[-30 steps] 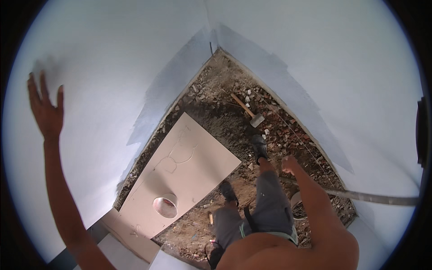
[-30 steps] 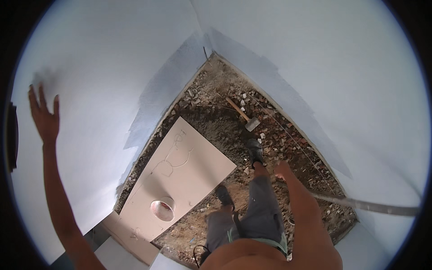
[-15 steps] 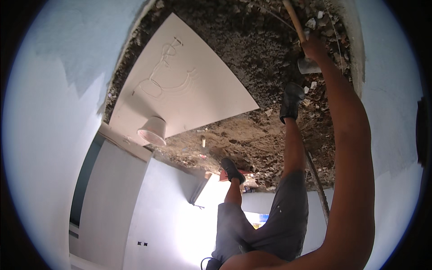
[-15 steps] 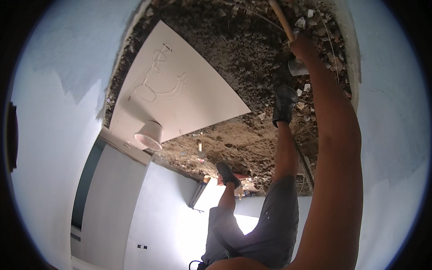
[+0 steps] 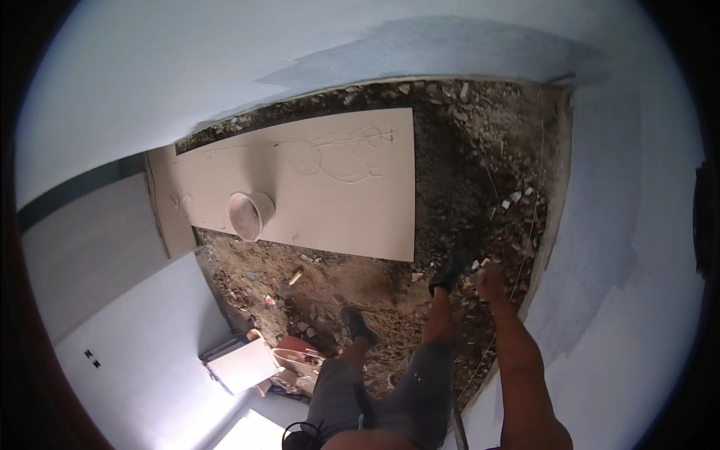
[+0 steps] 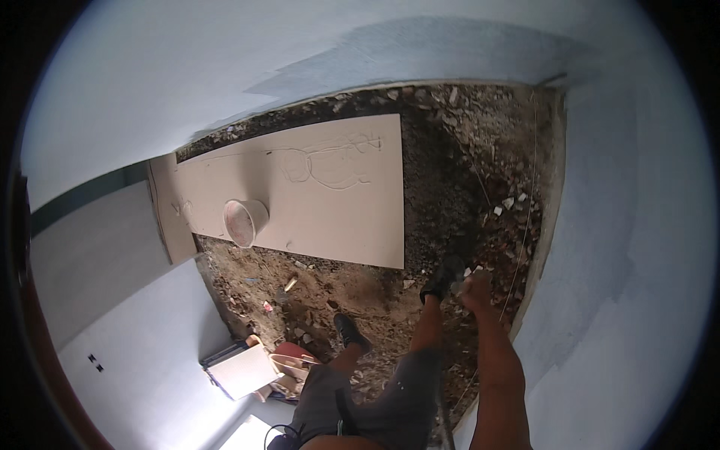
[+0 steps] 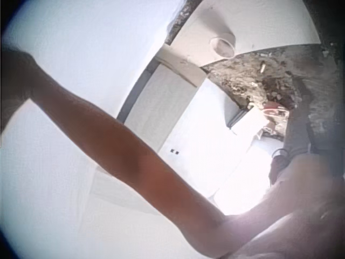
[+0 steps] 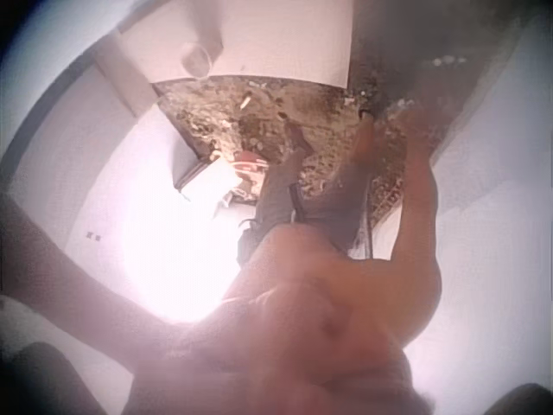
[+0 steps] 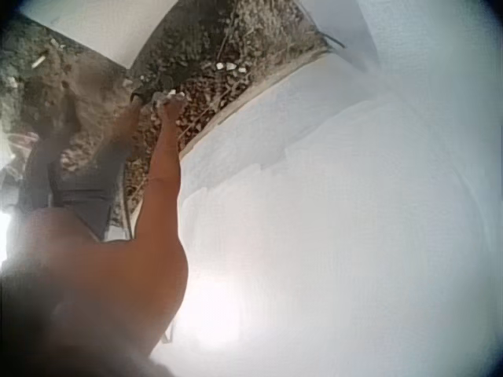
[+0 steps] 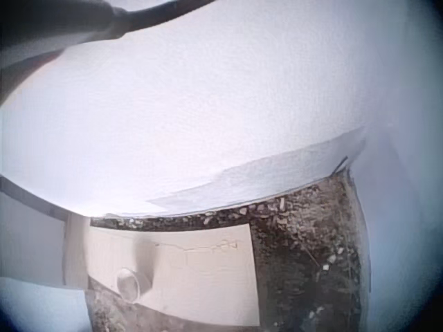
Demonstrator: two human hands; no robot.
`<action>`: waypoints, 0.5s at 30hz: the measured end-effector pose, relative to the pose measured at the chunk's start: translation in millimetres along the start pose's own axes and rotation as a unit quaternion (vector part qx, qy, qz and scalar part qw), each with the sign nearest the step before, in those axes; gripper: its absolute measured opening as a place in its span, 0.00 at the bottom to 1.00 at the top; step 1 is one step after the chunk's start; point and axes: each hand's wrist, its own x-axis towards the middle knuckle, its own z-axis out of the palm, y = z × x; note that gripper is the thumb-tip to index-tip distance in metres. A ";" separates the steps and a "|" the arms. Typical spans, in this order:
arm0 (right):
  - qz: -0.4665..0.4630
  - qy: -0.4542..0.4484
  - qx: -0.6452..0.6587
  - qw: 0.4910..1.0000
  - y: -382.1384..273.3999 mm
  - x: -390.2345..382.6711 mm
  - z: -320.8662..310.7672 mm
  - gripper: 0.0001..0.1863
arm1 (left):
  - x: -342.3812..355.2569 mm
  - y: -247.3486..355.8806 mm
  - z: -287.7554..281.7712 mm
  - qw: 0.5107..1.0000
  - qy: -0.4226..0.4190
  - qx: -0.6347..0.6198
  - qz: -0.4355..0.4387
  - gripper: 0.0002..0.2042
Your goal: The person installs floor tiles in a room under renovation. They use a mallet to tap tiles into place, measure the floor with a tape measure, and mark tiles with a pen. A second person briefly enters the scene.
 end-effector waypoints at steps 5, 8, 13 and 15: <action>0.153 -0.042 0.198 0.967 -87.6 -134.5 -69.2 0.20 | -43.2 -25.3 -120.7 0.983 -0.028 -0.114 -0.142 0.34; 0.326 -0.065 0.389 0.859 -73.4 -194.0 -73.7 0.10 | -239.8 9.6 -135.4 0.929 -0.285 -0.210 -0.104 0.36; 0.380 -0.126 0.563 0.723 -243.7 -257.0 -116.3 0.13 | -677.1 1.6 -320.5 0.596 -0.574 -0.218 -0.517 0.25; 0.375 -0.162 0.520 0.751 -293.6 -240.8 -86.8 0.16 | -825.5 -1.6 -456.5 0.489 -0.552 -0.121 -0.665 0.24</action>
